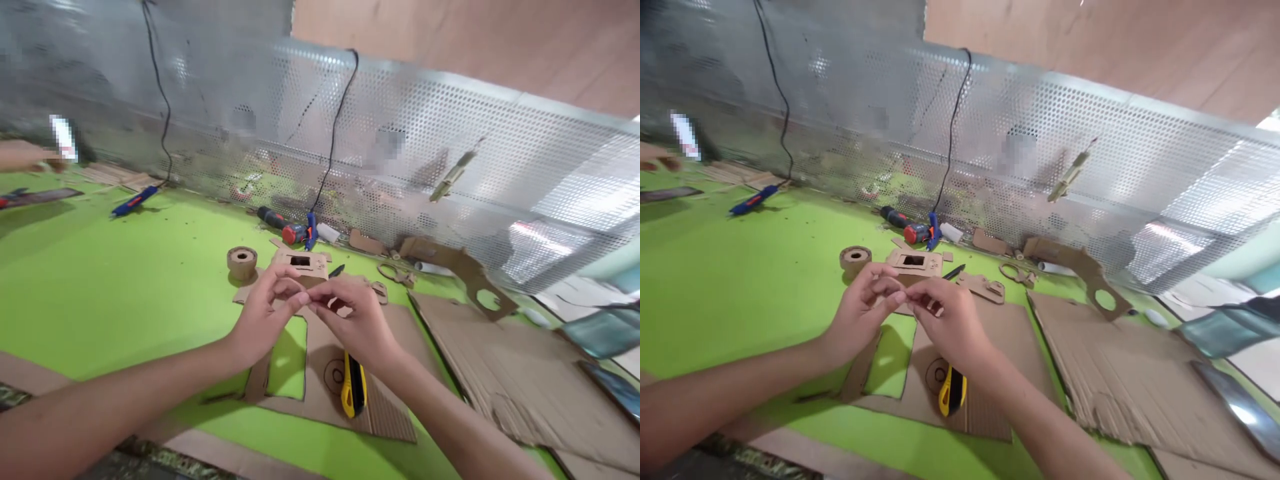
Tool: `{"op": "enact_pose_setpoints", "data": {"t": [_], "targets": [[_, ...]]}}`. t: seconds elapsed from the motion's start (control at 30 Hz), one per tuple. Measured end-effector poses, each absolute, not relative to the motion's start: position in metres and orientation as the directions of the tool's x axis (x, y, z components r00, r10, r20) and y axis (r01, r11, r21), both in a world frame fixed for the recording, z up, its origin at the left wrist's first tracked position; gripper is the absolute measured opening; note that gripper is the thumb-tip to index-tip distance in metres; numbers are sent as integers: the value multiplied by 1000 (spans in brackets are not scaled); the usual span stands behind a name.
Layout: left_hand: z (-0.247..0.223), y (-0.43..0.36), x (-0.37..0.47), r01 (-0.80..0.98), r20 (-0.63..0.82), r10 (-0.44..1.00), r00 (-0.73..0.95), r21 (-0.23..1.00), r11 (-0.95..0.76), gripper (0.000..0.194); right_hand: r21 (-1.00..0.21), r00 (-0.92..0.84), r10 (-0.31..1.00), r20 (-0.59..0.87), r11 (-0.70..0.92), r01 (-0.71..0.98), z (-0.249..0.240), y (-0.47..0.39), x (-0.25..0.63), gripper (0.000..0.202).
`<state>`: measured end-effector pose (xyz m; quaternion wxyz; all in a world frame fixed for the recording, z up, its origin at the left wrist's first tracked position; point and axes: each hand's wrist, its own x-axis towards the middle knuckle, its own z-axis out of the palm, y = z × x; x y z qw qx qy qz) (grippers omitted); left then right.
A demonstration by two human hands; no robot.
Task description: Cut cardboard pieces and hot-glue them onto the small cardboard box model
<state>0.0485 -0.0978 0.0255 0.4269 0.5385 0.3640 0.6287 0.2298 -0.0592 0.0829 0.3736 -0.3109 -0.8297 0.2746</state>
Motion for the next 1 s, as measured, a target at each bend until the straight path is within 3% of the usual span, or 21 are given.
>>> {"op": "enact_pose_setpoints", "data": {"t": [0.23,0.4,0.57,1.0], "targets": [[28,-102,51,-167,346,938,-11,924,-343,33,-642,-477,716,509,685,344,85,-73,230,8],[27,-105,49,-128,381,925,5,917,-377,28,-698,-395,774,496,625,350,80,-78,228,5],[25,-105,50,-128,425,905,30,899,-418,27,-821,-289,870,399,480,309,73,-82,228,8],[23,-93,48,-72,434,901,23,899,-432,29,-939,-376,908,187,277,201,76,-59,237,12]]}}
